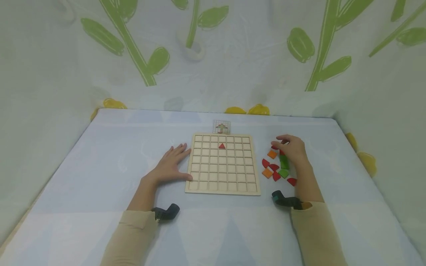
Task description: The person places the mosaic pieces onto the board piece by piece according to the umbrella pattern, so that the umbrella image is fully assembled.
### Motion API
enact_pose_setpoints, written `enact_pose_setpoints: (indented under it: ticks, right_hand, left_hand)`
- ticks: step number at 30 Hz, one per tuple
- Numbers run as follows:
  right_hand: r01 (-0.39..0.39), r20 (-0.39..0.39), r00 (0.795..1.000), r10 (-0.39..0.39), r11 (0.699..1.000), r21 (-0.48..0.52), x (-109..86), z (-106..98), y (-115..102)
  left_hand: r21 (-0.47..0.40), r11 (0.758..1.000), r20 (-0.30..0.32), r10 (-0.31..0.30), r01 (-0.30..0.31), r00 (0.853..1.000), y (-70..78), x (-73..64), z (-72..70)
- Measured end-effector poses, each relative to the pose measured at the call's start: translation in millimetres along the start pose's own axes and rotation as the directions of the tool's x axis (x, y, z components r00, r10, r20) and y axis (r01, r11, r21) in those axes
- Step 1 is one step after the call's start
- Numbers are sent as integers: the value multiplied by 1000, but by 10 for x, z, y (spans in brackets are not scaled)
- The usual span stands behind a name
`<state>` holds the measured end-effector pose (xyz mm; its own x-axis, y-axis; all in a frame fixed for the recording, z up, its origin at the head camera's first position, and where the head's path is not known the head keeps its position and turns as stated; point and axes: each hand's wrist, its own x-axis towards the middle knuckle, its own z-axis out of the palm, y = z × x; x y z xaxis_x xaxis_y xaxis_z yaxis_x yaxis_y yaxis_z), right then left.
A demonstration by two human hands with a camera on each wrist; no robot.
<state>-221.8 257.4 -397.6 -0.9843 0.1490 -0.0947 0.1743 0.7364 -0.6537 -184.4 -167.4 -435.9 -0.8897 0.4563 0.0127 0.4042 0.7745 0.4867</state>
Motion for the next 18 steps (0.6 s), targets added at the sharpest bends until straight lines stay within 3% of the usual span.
enact_pose_setpoints:
  ticks: [8,18]
  right_hand:
    - [-57,45,997,56,998,19,6,-7,86]
    - [-9,63,998,10,1000,-16,30,59,102]
  left_hand:
    - [7,1000,-10,10,-10,1000,-1,-6,6]
    - [7,1000,-15,11,-11,1000,-3,2,3]
